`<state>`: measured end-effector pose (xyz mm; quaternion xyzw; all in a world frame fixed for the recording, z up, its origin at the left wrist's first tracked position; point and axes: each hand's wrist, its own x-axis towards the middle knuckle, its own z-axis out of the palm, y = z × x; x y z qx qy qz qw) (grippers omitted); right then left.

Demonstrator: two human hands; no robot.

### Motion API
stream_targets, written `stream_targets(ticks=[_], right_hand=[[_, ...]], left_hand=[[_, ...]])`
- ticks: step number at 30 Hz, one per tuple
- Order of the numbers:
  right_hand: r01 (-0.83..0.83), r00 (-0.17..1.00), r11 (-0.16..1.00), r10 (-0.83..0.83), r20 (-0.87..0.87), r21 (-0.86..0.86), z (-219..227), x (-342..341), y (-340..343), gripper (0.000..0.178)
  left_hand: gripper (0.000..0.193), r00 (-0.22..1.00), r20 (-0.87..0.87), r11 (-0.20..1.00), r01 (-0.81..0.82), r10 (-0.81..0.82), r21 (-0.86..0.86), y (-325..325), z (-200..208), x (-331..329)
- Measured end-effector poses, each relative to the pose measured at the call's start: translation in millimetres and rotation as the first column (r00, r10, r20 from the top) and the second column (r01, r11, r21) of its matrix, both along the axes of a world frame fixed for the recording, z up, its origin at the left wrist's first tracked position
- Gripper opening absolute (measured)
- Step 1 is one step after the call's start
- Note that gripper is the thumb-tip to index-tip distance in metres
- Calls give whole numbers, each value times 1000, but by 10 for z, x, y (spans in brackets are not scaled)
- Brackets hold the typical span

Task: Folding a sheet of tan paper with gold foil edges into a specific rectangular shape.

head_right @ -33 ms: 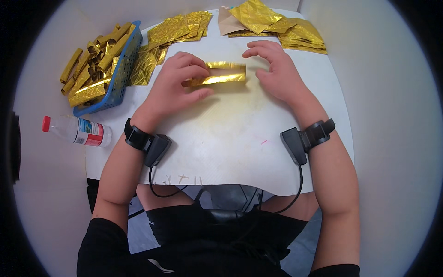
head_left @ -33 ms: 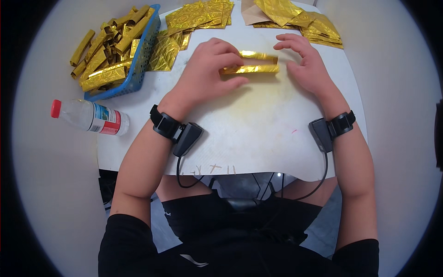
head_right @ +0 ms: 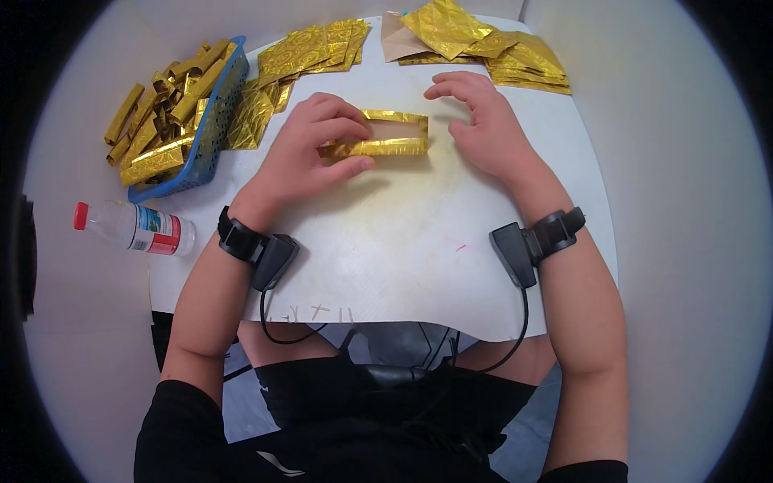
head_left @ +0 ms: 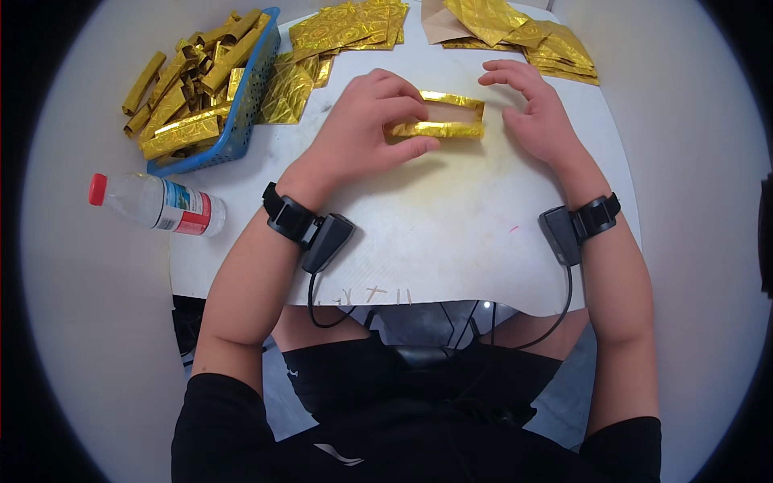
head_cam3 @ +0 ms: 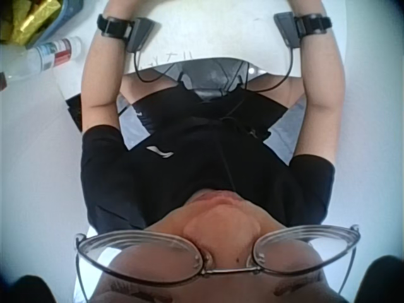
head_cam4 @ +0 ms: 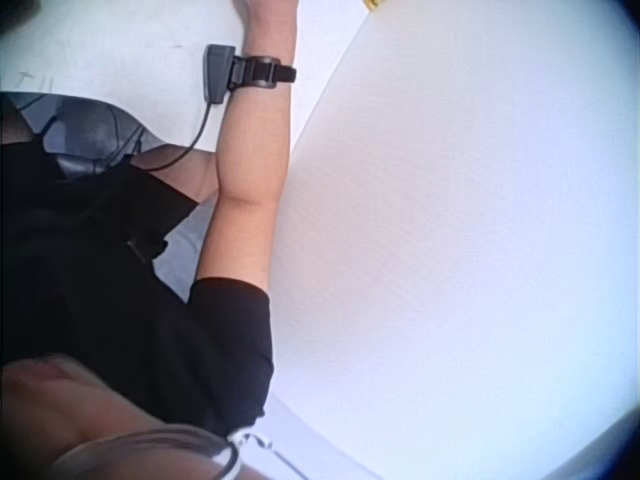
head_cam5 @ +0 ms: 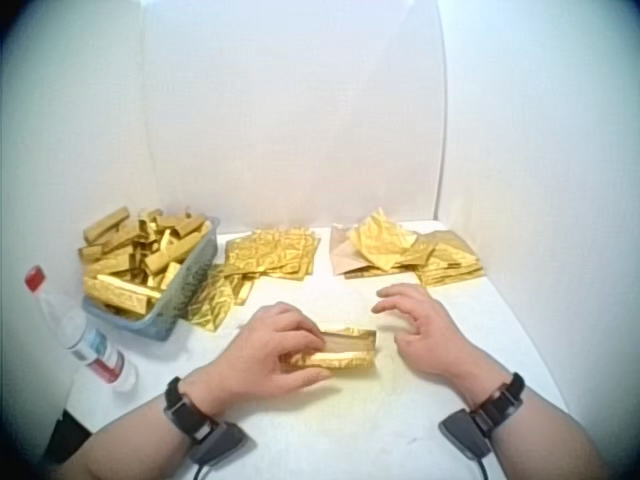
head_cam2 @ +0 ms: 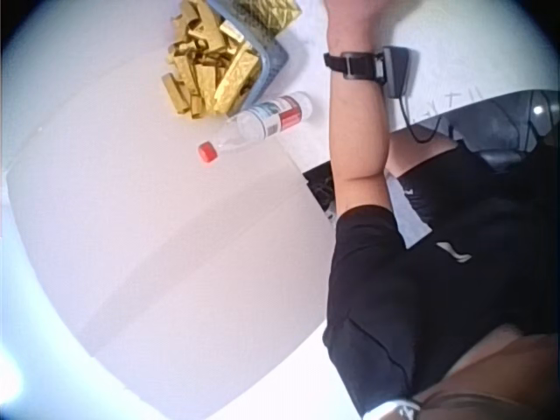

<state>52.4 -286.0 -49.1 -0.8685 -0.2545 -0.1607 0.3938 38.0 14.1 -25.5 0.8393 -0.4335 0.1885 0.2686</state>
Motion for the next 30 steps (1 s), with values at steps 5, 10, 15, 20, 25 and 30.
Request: stream_targets(ticks=[5, 10, 15, 20, 25, 30], right_hand=[[21, 999, 997, -18, -44, 78, 6, 11, -16, 35], [116, 960, 973, -58, -274, 200, 15, -17, 7, 24], [102, 968, 978, -55, -246, 182, 5, -17, -1, 20], [76, 958, 988, -34, -285, 136, 8, -14, -13, 22], [50, 945, 991, -5, -328, 128, 26, -35, 17, 22], [24, 928, 994, 17, -371, 105, 98, -107, 32, 22]], left_hand=[[23, 991, -120, 977, -74, 51, -201, 9, -14, -8], [30, 969, -96, 968, -237, 229, -78, 26, -118, 27], [39, 799, -498, 940, -316, 337, 129, -30, 58, -51], [48, 962, -270, 993, 72, -45, 90, 80, 24, -27], [54, 990, -131, 994, 65, -54, 85, 31, 19, -51], [57, 975, -121, 981, -190, 186, -24, 81, -78, 39]])
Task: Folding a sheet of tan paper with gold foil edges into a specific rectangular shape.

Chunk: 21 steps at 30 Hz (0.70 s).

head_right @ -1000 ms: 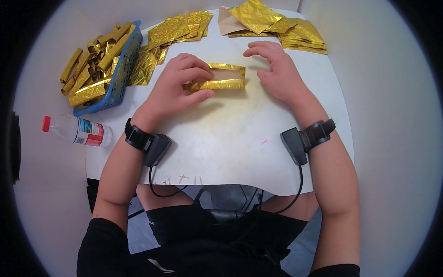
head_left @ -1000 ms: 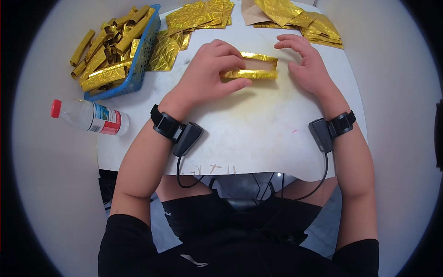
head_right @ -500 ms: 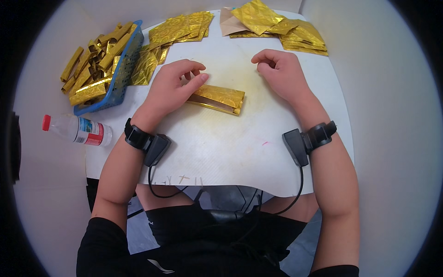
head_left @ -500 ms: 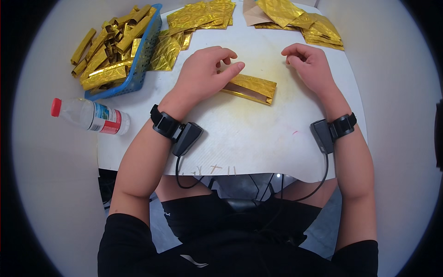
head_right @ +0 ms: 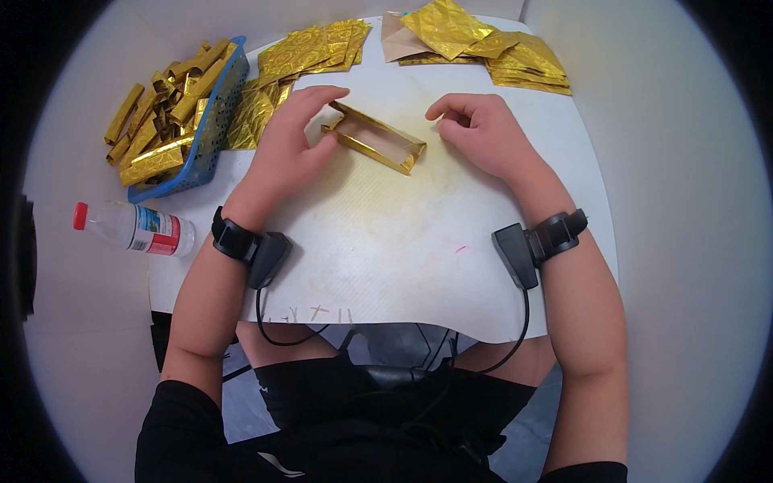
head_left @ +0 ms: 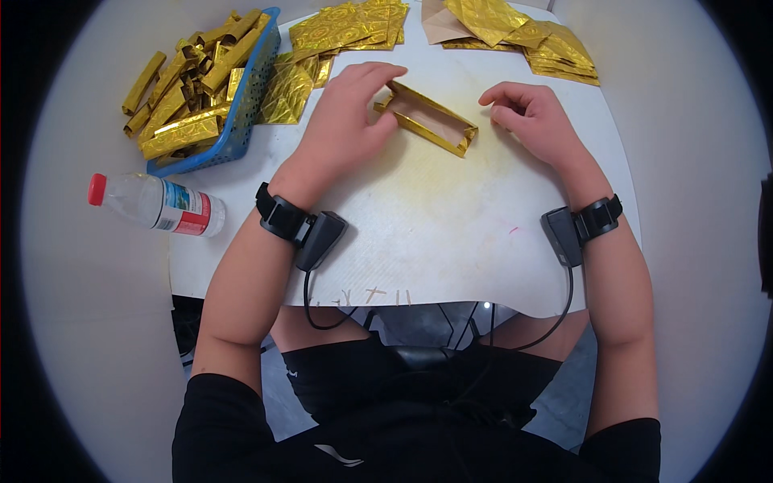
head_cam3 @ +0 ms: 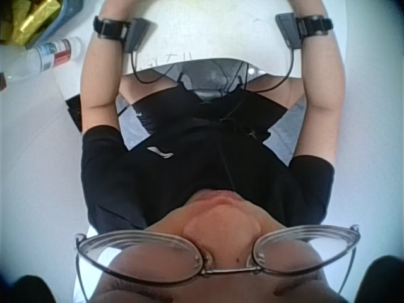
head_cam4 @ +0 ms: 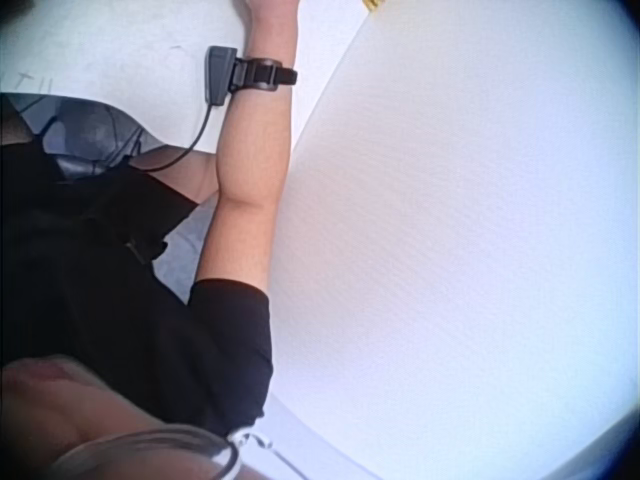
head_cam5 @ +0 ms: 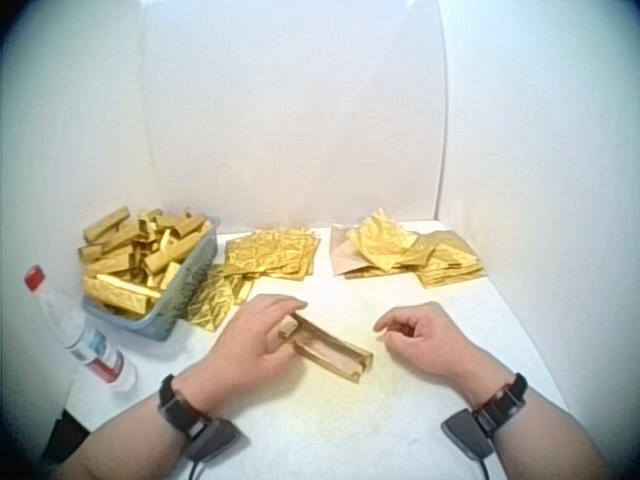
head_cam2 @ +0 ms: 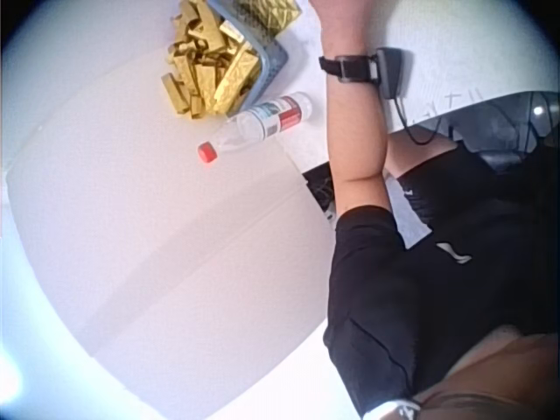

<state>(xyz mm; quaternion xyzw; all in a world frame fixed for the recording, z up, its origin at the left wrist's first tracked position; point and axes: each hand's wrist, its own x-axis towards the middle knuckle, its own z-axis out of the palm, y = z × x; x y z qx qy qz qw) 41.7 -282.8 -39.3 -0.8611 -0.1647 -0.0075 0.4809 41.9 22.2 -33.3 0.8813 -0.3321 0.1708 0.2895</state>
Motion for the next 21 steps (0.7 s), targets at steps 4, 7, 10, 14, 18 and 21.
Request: stream_targets(ticks=[4, 7, 10, 14, 18, 21], right_hand=[[-75, 996, 997, 75, -47, 6, 42, -42, 51, 22], [-87, 996, 996, 87, -20, 21, -1, -23, 41, 23], [-88, 996, 996, 89, -20, 29, -4, -8, 26, 24], [-47, 999, 998, 47, 11, 34, -17, -1, 12, 25], [-38, 999, 999, 39, -5, 38, -30, 7, 26, 23], [-33, 999, 998, 32, 13, 62, -46, 18, 29, 22]], left_hand=[[52, 999, -10, 999, 53, -53, 7, 33, -78, 16], [41, 992, -124, 1000, 19, -17, 15, -36, -59, 16], [29, 972, -219, 993, -103, 88, -57, -59, -53, 9], [23, 954, -277, 964, -176, 117, -199, -46, -44, 11], [23, 958, -264, 941, -190, 115, -281, -37, -124, 33], [24, 935, -342, 931, -208, 99, -299, -52, -118, 14]])
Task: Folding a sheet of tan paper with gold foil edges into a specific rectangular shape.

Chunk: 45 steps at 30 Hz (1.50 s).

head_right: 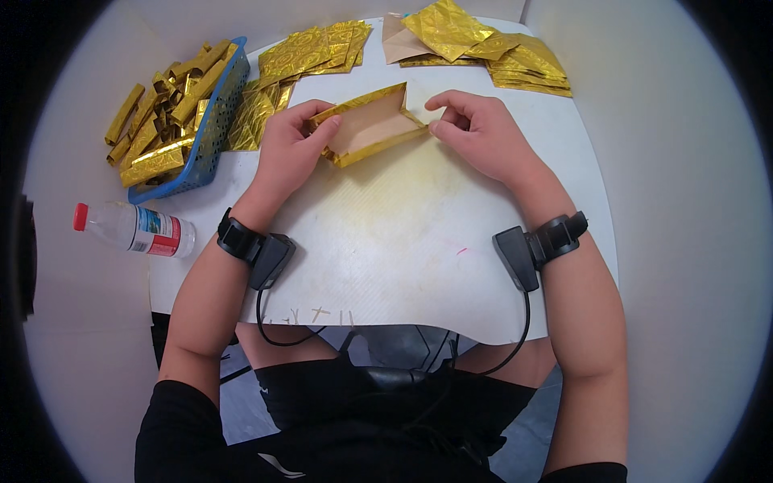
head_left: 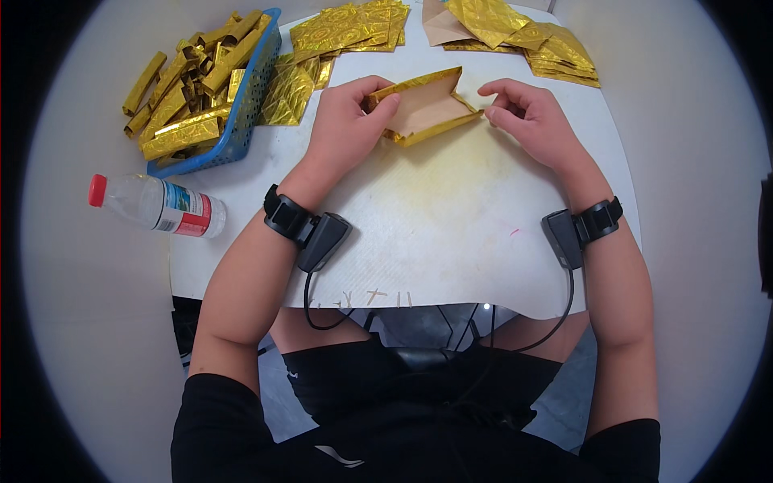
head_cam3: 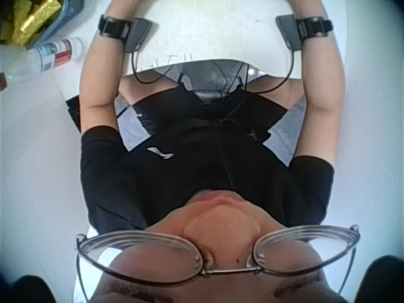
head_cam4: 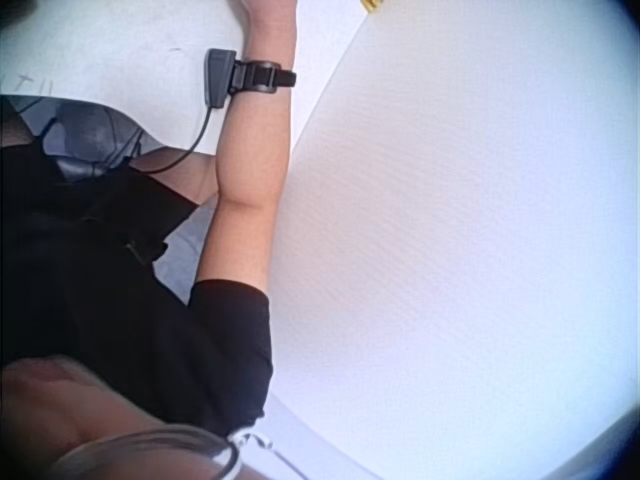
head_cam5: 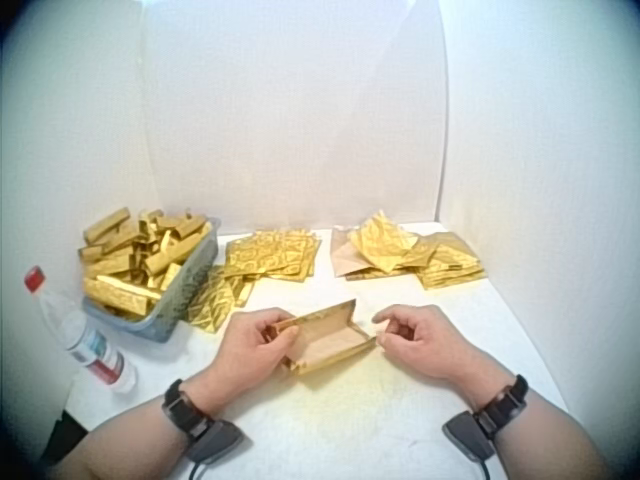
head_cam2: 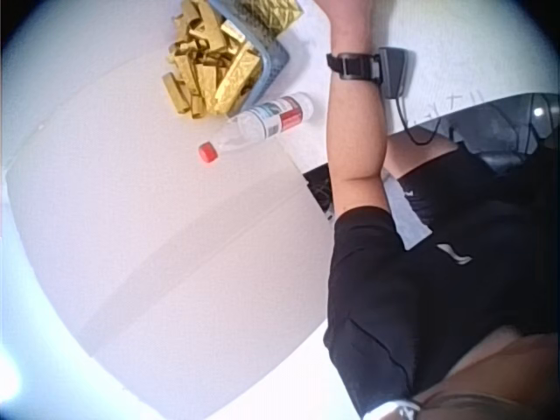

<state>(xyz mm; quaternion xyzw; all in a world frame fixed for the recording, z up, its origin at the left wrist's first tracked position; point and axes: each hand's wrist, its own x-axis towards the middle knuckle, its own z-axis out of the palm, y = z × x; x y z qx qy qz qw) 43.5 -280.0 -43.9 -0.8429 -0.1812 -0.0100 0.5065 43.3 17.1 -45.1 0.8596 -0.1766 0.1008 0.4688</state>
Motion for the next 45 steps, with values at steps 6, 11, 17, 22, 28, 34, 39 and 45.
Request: stream_targets(ticks=[6, 11, 17, 22, 28, 34, 39, 45], right_hand=[[1, 1000, 1000, -1, -14, 12, 12, -1, 4, 20], [-43, 994, 994, 52, -92, 101, 2, 1, -25, 19], [-58, 998, 985, 60, -6, 161, -22, 17, -22, 23], [-33, 998, 973, 44, -41, 227, -24, 15, -8, 26], [16, 998, 975, -2, -65, 220, -24, 36, -19, 28], [-25, 997, 945, 45, -54, 325, -23, 5, -1, 30], [-50, 998, 938, 57, -11, 344, 8, 5, -12, 27], [-3, 997, 954, 25, -68, 301, 27, -44, -4, 19]], left_hand=[[24, 999, 21, 988, 36, -33, -150, 7, -72, 19], [21, 996, -83, 951, 7, -35, -309, -17, -37, 10], [22, 986, -154, 917, -4, -62, -398, 3, -19, 11], [22, 983, -160, 908, 13, -88, -419, 3, -22, 12], [20, 983, -146, 882, 33, -114, -470, 2, -37, 22], [19, 977, -169, 881, 37, -131, -472, 5, -15, 10], [20, 979, -173, 884, 17, -110, -467, -1, -17, 8], [29, 976, -180, 927, 45, -119, -371, 10, -28, 1]])
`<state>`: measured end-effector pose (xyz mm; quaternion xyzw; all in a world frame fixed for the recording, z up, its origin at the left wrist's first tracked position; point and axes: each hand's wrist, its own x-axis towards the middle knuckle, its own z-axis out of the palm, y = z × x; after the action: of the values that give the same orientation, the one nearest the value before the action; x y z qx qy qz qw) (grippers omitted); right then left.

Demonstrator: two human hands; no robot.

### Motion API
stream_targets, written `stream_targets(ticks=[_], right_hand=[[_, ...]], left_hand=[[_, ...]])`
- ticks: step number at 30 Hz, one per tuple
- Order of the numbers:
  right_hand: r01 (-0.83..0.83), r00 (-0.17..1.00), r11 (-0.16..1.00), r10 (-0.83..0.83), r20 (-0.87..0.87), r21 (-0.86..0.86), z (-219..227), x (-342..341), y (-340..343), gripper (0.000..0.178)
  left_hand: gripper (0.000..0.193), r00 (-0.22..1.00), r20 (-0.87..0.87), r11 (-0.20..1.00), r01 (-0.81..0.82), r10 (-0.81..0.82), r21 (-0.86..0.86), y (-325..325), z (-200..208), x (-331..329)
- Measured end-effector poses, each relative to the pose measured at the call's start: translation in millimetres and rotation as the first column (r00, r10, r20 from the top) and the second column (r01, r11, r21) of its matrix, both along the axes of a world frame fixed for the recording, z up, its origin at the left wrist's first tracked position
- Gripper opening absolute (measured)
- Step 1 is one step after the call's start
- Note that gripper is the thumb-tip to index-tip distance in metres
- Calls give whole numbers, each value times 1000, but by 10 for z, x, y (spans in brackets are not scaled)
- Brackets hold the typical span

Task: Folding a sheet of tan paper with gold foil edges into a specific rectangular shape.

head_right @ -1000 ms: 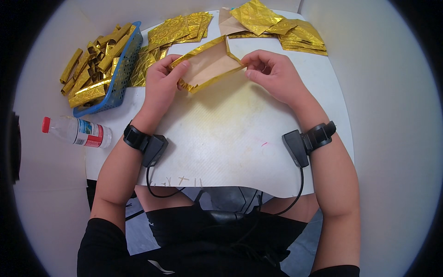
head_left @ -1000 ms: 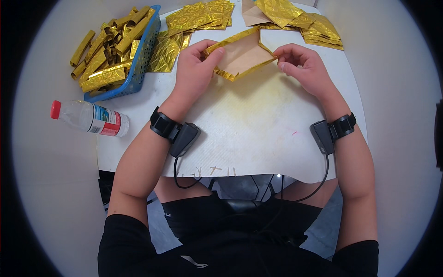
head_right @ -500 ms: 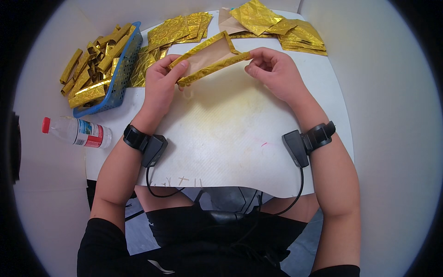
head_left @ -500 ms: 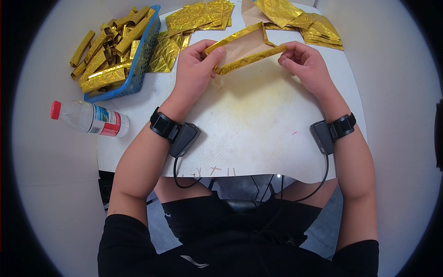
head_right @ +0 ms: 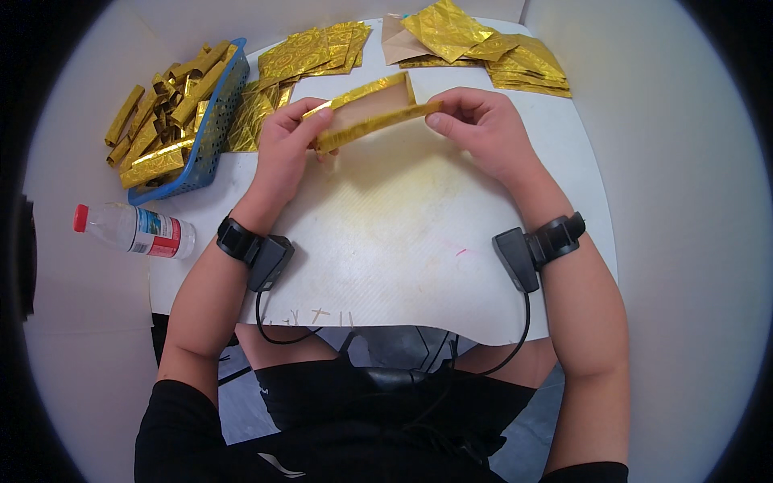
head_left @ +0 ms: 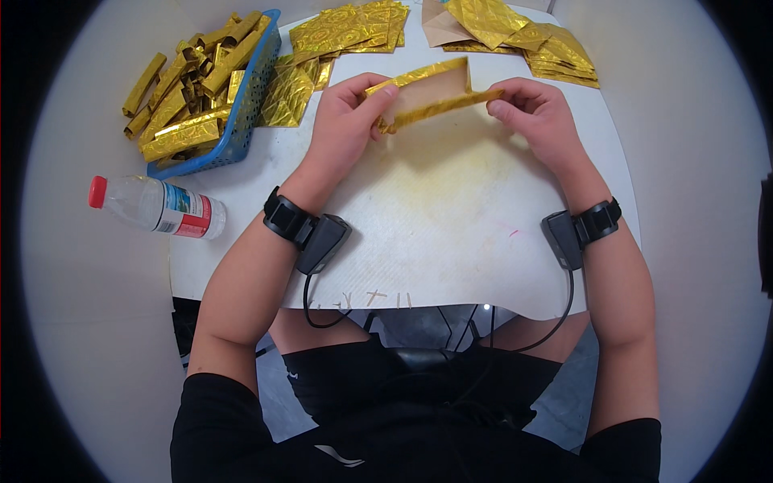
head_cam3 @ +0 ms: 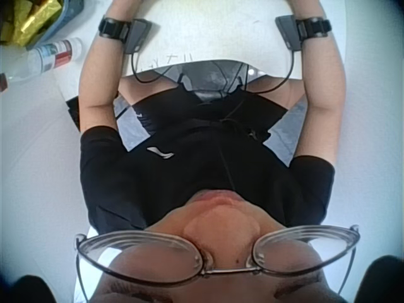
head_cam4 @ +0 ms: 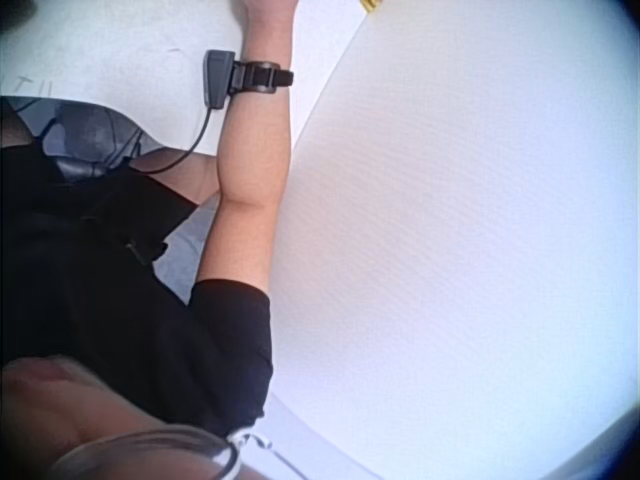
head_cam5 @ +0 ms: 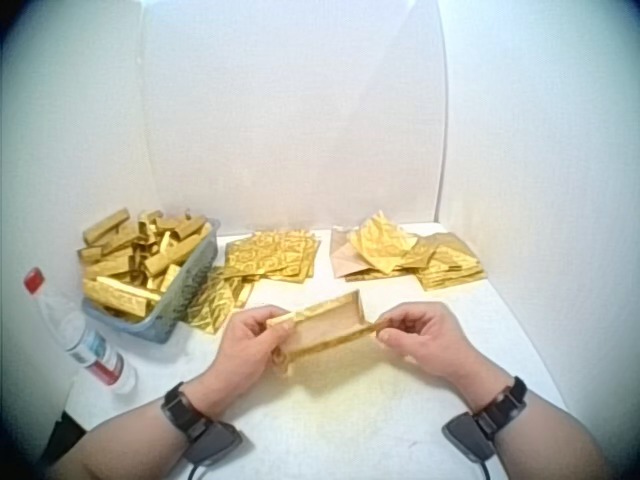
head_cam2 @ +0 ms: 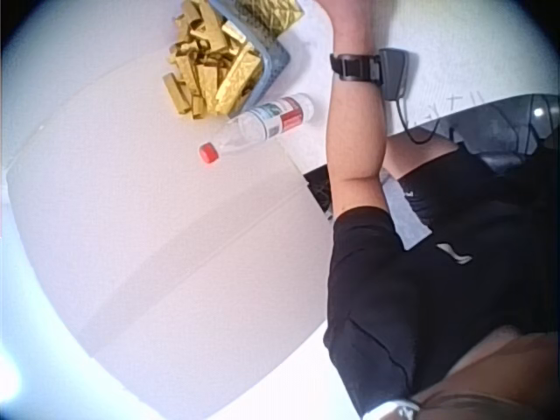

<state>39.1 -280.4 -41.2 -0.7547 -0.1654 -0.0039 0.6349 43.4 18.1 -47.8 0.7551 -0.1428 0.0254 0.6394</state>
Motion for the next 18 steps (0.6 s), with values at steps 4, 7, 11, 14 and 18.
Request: stream_targets(ticks=[4, 7, 11, 14, 18], right_hand=[[-30, 999, 991, 34, -25, 132, -17, 45, -43, 18], [-101, 991, 976, 117, -69, 195, -23, 55, -34, 20], [-159, 961, 961, 203, -186, 226, 4, 18, -26, 21], [-277, 919, 947, 310, -242, 159, 4, 25, -38, 20], [-352, 877, 921, 386, -287, 165, 30, 12, -39, 19]], left_hand=[[56, 945, -98, 935, 286, -312, -209, 79, -21, -11], [63, 899, -207, 891, 305, -386, -338, 64, -59, -36], [56, 916, -179, 913, 306, -360, -271, -104, 82, -108], [47, 888, -259, 925, 365, -380, -108, -131, 123, -148], [42, 838, -305, 891, 420, -453, -170, -158, 152, -224]])
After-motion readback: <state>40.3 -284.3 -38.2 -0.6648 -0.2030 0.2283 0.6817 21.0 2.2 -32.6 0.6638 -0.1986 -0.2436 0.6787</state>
